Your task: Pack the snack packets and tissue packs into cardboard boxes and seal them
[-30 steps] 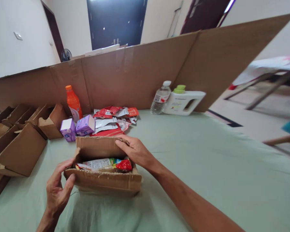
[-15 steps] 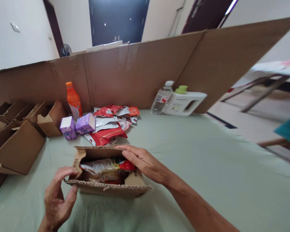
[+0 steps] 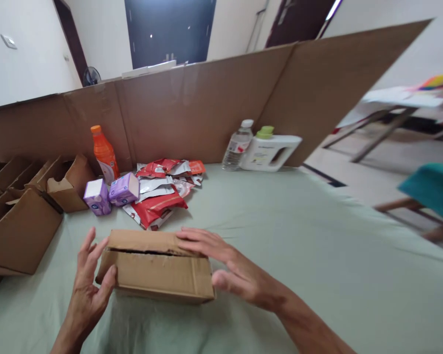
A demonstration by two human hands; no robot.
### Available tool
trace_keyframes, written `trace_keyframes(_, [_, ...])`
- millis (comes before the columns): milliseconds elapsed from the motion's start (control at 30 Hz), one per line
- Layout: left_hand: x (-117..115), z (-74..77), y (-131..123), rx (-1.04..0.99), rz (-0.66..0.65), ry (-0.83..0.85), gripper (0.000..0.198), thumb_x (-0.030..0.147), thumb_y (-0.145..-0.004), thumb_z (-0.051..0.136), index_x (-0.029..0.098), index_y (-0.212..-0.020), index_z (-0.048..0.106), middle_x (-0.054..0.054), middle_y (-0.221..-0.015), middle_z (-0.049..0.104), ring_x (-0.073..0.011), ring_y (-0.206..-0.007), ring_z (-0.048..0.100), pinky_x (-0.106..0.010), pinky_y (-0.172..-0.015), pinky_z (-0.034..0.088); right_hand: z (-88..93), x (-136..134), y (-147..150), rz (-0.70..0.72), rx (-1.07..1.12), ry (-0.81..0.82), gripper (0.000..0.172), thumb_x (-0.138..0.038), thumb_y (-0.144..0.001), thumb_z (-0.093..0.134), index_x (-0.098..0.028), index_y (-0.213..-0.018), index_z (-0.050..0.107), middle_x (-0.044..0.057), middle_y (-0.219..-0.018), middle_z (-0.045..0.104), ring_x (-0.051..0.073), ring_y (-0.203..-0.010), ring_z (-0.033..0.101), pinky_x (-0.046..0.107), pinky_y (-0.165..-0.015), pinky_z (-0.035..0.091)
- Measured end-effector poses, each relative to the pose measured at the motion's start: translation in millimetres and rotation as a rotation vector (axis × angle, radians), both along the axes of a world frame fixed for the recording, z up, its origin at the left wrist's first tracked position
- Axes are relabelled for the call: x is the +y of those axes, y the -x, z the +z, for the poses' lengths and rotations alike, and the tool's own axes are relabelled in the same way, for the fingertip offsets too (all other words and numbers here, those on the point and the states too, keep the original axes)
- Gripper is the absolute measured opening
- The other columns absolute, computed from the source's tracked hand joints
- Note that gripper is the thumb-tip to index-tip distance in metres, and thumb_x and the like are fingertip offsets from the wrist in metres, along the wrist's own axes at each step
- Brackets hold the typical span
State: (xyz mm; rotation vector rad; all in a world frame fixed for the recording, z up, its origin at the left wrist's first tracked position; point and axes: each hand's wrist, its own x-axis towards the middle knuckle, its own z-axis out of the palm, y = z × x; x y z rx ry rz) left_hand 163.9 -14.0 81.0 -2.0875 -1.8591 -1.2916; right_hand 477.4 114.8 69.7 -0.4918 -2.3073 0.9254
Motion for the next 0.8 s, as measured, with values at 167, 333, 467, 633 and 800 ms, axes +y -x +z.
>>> trace_keyframes(167, [18,-10.5,9,0.016,-0.163,-0.032,0.033,0.014,-0.1,0.047,0.028,-0.124,0.065,-0.008,-0.138,0.063,-0.0223,-0.136,0.056,-0.041,-0.11,0.053,-4.5,-6,6,-0.084,-0.139,-0.079,0.064,-0.061,-0.092,0.064,-0.028,-0.147,0.058,0.015,-0.165,0.039,0.035,-0.156,0.025,0.059,-0.123,0.03])
trace_keyframes(333, [24,-19.9,14,0.012,-0.147,-0.107,0.033,0.013,-0.1,0.046,0.028,-0.118,0.068,-0.008,-0.137,0.064,-0.0226,-0.135,0.057,-0.041,-0.106,0.055,9.1,-3,14,-0.013,-0.29,-0.14,0.095,-0.07,-0.077,0.076,-0.027,-0.156,0.046,0.019,-0.17,0.024,0.041,-0.157,0.018,0.064,-0.122,0.026])
trace_keyframes(467, [25,-26.1,19,0.016,-0.142,-0.128,0.035,0.013,-0.099,0.045,0.029,-0.117,0.07,-0.006,-0.137,0.065,-0.0217,-0.135,0.058,-0.039,-0.105,0.055,16.0,-7,21,0.025,-0.379,-0.258,0.097,-0.065,-0.078,0.077,-0.033,-0.16,0.039,0.019,-0.172,0.019,0.045,-0.156,0.018,0.072,-0.118,0.024])
trace_keyframes(633, [28,-29.7,15,-0.056,-0.135,-0.144,0.033,0.015,-0.098,0.045,0.028,-0.11,0.073,-0.006,-0.133,0.068,-0.0239,-0.131,0.061,-0.042,-0.105,0.056,21.4,-17,25,0.005,-0.406,-0.299,0.087,-0.044,-0.072,0.081,-0.03,-0.153,0.051,0.017,-0.165,0.037,0.046,-0.152,0.028,0.071,-0.111,0.033])
trace_keyframes(800, [30,-26.8,-20,-0.205,-0.11,0.05,0.034,0.033,-0.101,0.05,0.029,-0.129,0.069,-0.009,-0.155,0.053,-0.0302,-0.14,0.054,-0.051,-0.111,0.051,18.1,-31,-21,-0.143,-0.397,-0.311,0.082,-0.035,-0.075,0.075,-0.031,-0.153,0.051,0.013,-0.165,0.04,0.041,-0.152,0.032,0.065,-0.115,0.035])
